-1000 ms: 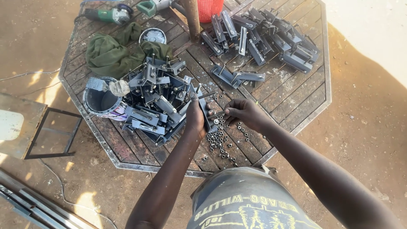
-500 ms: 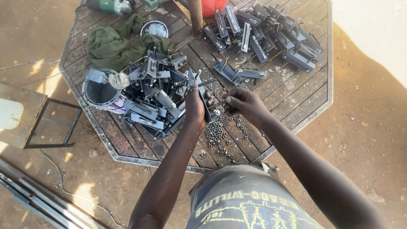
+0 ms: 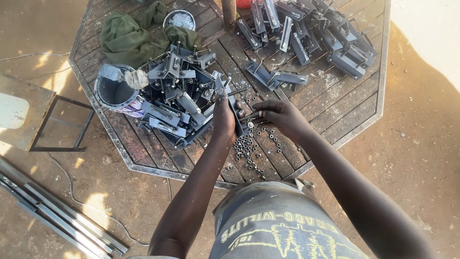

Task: Assembling small metal brackets and components by hand on a wooden workbench.

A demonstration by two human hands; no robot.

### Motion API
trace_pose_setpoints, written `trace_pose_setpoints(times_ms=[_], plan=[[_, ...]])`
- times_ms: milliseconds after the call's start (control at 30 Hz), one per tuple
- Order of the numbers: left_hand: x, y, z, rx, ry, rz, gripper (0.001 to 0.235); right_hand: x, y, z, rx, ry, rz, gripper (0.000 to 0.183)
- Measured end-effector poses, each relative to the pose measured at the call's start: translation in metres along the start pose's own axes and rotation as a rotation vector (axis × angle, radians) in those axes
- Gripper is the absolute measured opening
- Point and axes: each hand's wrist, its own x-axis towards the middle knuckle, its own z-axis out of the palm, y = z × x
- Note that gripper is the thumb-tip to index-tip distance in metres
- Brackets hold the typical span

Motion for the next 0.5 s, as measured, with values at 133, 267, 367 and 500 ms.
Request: trace_pose_setpoints(times_ms=[133,267,367,500], plan=[[0.004,-0.007,-0.006,0.065,-0.005,-0.025,0.038,0.001,0.011,-0.004,0.076,0.012,0.019,0.032],[0.001,-0.008,-0.004,0.094,0.033,-0.007,0.028,-0.001,0.020,-0.009,0.112,0.028,0.023,0.026],[-0.016,0.006,0.009,0.130,0.020,-0.024,0.032,-0.004,0.024,-0.012,0.102,0.022,0.037,0.025],[-0.013,-0.004,0.004,0.111,0.027,-0.021,0.030,-0.006,0.027,-0.013,0.127,0.035,0.041,0.023]])
